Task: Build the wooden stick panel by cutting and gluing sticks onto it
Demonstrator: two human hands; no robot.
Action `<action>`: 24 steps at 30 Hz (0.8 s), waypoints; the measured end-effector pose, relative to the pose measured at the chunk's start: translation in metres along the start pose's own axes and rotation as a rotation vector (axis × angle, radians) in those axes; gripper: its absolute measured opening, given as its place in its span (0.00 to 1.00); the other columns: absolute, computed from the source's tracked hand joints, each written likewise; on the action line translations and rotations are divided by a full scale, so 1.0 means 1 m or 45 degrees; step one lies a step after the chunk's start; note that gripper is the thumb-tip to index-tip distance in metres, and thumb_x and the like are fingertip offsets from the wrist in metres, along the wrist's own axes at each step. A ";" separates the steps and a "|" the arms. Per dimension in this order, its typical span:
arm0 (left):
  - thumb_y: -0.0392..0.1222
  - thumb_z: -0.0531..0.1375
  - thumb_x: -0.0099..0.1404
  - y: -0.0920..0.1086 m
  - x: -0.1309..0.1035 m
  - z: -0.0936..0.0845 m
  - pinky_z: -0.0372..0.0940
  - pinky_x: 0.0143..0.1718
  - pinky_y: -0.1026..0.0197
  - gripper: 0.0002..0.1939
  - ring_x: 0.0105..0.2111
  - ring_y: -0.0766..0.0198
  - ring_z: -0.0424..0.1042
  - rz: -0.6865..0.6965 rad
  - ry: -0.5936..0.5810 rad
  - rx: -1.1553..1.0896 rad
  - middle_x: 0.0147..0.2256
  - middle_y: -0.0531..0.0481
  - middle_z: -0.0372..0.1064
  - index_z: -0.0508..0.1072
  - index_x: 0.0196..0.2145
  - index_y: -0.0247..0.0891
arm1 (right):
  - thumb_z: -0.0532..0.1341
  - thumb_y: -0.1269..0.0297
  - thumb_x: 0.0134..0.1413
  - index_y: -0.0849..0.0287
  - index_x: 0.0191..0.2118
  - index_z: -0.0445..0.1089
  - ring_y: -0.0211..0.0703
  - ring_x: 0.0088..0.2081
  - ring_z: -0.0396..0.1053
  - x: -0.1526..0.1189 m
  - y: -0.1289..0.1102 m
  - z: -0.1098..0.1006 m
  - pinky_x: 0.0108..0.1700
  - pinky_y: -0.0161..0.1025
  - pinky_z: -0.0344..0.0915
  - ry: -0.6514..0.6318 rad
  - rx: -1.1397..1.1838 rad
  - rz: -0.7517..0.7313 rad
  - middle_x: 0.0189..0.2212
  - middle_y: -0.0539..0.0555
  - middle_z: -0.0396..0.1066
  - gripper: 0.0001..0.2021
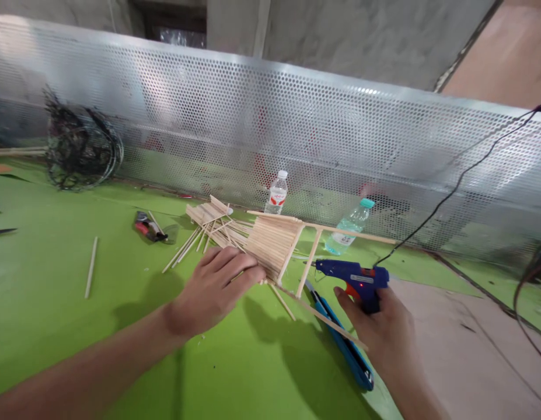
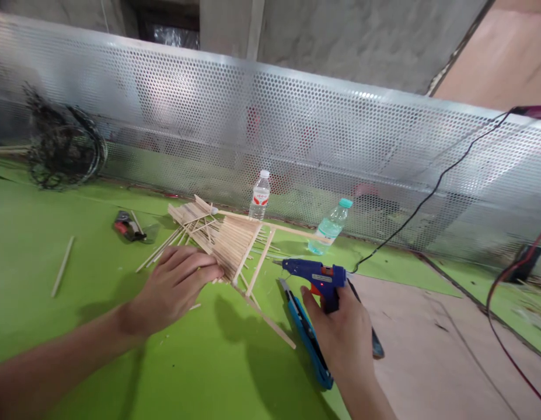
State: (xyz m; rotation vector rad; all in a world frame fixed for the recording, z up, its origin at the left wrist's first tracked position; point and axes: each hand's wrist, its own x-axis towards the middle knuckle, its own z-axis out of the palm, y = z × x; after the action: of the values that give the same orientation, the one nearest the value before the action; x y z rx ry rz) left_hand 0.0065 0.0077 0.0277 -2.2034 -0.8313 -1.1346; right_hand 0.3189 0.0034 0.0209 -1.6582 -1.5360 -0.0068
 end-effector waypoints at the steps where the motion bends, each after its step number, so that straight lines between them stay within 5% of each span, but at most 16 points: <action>1: 0.25 0.56 0.69 -0.002 -0.001 0.002 0.59 0.42 0.58 0.13 0.40 0.61 0.69 0.010 0.007 0.022 0.40 0.52 0.77 0.73 0.46 0.39 | 0.66 0.45 0.50 0.57 0.37 0.75 0.55 0.26 0.73 0.005 0.001 -0.004 0.28 0.44 0.65 0.000 -0.100 0.011 0.24 0.56 0.77 0.19; 6: 0.20 0.57 0.64 -0.017 -0.014 0.012 0.61 0.45 0.55 0.23 0.44 0.58 0.71 -0.028 -0.109 0.073 0.46 0.51 0.78 0.73 0.51 0.42 | 0.64 0.41 0.47 0.56 0.31 0.73 0.55 0.24 0.68 0.023 0.002 -0.022 0.26 0.45 0.61 0.101 -0.273 0.187 0.19 0.55 0.71 0.21; 12: 0.16 0.54 0.61 -0.021 -0.020 0.017 0.66 0.45 0.51 0.33 0.50 0.54 0.72 -0.018 -0.363 0.093 0.50 0.50 0.76 0.74 0.55 0.48 | 0.67 0.43 0.47 0.54 0.23 0.69 0.48 0.23 0.67 0.015 -0.009 -0.031 0.27 0.42 0.61 0.319 0.025 0.282 0.17 0.51 0.68 0.19; 24: 0.19 0.59 0.62 0.001 -0.017 0.019 0.64 0.46 0.53 0.25 0.47 0.56 0.72 0.196 -0.508 0.219 0.48 0.48 0.76 0.72 0.53 0.37 | 0.68 0.48 0.45 0.53 0.18 0.66 0.46 0.17 0.65 0.006 -0.009 -0.028 0.23 0.41 0.59 0.316 -0.117 0.226 0.11 0.48 0.64 0.18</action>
State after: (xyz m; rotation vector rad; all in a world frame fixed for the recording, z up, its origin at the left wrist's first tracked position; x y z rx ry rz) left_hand 0.0088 0.0150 0.0033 -2.3327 -0.8625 -0.5352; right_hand 0.3279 -0.0086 0.0467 -1.7880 -1.2159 -0.1847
